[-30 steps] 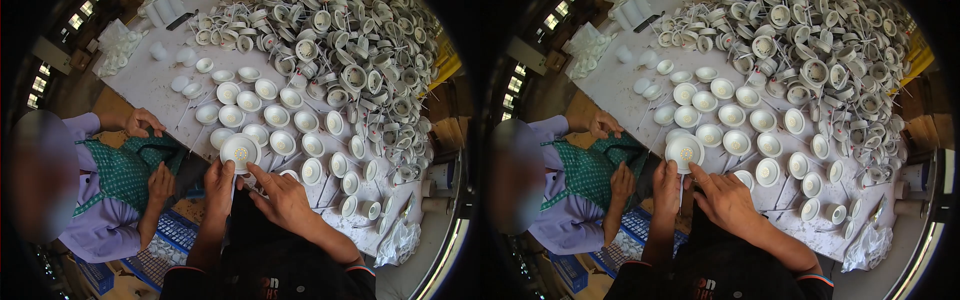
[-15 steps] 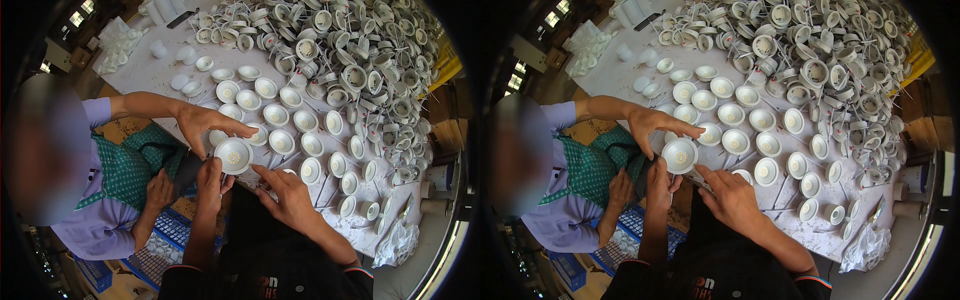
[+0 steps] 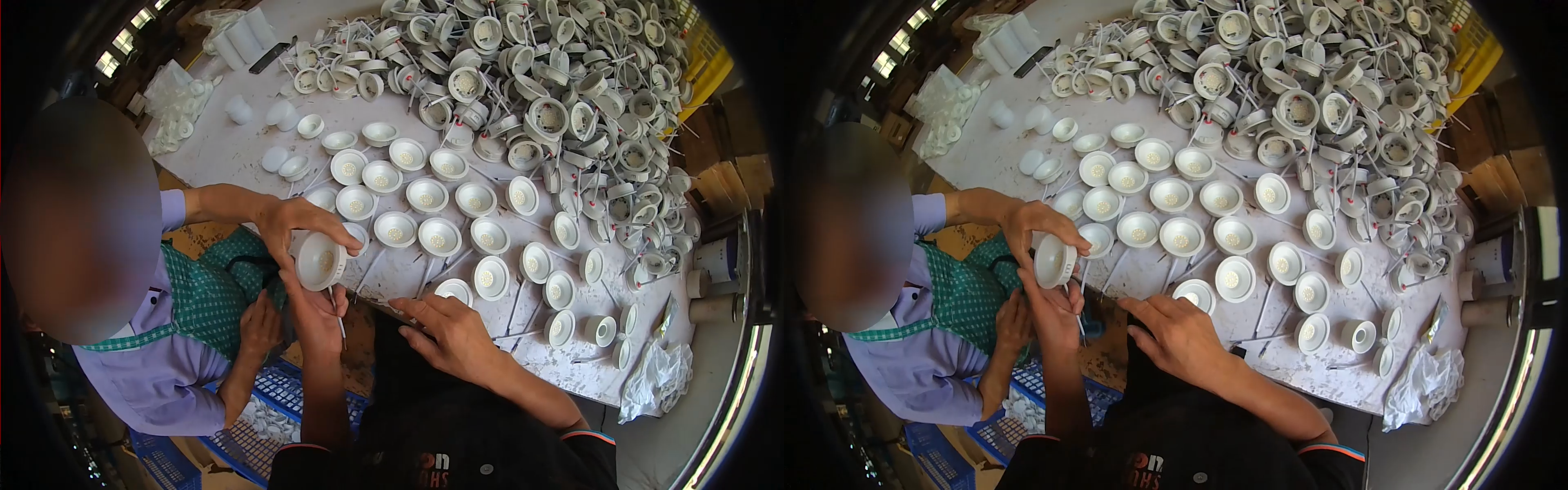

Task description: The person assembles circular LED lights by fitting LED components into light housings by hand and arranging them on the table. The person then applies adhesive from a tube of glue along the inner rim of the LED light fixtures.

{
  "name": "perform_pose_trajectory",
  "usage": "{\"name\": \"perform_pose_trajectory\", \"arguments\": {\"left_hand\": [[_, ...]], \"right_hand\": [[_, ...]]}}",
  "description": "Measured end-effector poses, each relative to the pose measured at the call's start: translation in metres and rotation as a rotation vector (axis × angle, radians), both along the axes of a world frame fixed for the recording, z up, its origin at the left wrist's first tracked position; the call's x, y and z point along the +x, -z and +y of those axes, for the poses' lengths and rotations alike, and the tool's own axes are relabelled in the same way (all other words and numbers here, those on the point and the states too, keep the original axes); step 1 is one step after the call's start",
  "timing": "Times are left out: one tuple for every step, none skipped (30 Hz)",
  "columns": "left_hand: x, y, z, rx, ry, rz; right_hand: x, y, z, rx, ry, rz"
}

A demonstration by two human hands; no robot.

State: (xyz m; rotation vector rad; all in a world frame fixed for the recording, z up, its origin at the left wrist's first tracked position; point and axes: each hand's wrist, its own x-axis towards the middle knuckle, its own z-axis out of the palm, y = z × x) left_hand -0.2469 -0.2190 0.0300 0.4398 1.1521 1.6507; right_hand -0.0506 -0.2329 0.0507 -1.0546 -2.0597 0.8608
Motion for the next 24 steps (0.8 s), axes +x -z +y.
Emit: {"name": "perform_pose_trajectory", "arguments": {"left_hand": [[-0.003, 0.002, -0.005, -0.018, 0.036, 0.022], [-0.002, 0.005, -0.009, -0.005, 0.052, 0.025], [-0.004, 0.009, -0.016, 0.020, 0.050, 0.008], [-0.007, 0.014, -0.023, 0.043, 0.041, -0.008], [-0.007, 0.020, -0.031, 0.060, 0.006, -0.051], [-0.006, 0.030, -0.040, 0.069, -0.001, -0.042], [-0.004, 0.041, -0.050, 0.016, 0.010, -0.165], [-0.001, 0.052, -0.059, -0.022, 0.016, -0.289], [0.008, 0.058, -0.065, -0.153, 0.073, -0.289], [0.020, 0.062, -0.069, -0.281, 0.124, -0.289], [0.034, 0.061, -0.071, -0.301, 0.159, -0.272], [0.047, 0.058, -0.074, -0.330, 0.197, -0.258], [0.052, 0.057, -0.073, -0.316, 0.178, -0.255], [0.055, 0.056, -0.071, -0.218, 0.268, -0.180], [0.059, 0.050, -0.068, -0.128, 0.360, -0.100], [0.062, 0.046, -0.063, -0.120, 0.354, -0.096], [0.064, 0.041, -0.057, -0.128, 0.333, -0.051], [0.065, 0.036, -0.051, -0.139, 0.320, -0.009], [0.063, 0.033, -0.046, -0.145, 0.342, -0.011], [0.060, 0.030, -0.042, -0.126, 0.330, 0.033], [0.060, 0.029, -0.041, -0.112, 0.345, 0.065], [0.058, 0.026, -0.040, -0.111, 0.351, 0.089], [0.059, 0.022, -0.038, -0.115, 0.341, 0.055], [0.059, 0.021, -0.038, -0.087, 0.346, 0.101]], "right_hand": [[0.002, 0.003, 0.000, 0.012, -0.011, 0.013], [0.004, 0.006, 0.000, 0.025, 0.006, 0.015], [0.004, 0.009, -0.001, 0.008, -0.003, 0.037], [0.003, 0.010, -0.003, -0.010, -0.020, 0.061], [0.003, 0.008, -0.004, -0.005, -0.027, 0.071], [0.004, 0.004, -0.004, -0.021, -0.040, 0.089], [0.005, -0.001, -0.004, -0.034, -0.057, 0.108], [0.005, -0.003, -0.005, -0.010, -0.076, 0.114], [0.005, -0.005, -0.006, -0.033, -0.088, 0.130], [0.004, -0.006, -0.007, -0.054, -0.107, 0.145], [0.002, -0.004, -0.007, -0.031, -0.141, 0.155], [0.002, 0.000, -0.010, -0.035, -0.138, 0.160], [0.003, 0.003, -0.013, -0.045, -0.127, 0.164], [0.004, 0.003, -0.014, -0.036, -0.141, 0.166], [0.006, 0.002, -0.015, -0.057, -0.138, 0.157], [0.006, 0.001, -0.014, -0.074, -0.132, 0.146], [0.006, 0.000, -0.014, -0.070, -0.136, 0.149], [0.006, -0.001, -0.014, -0.081, -0.127, 0.139], [0.009, -0.001, -0.017, -0.099, -0.104, 0.126], [0.010, 0.003, -0.019, -0.111, -0.057, 0.119], [0.009, 0.008, -0.018, -0.079, -0.079, 0.155], [0.012, 0.010, -0.020, -0.048, -0.073, 0.182], [0.016, 0.007, -0.022, -0.067, -0.075, 0.176], [0.021, 0.004, -0.023, -0.082, -0.057, 0.167]]}}
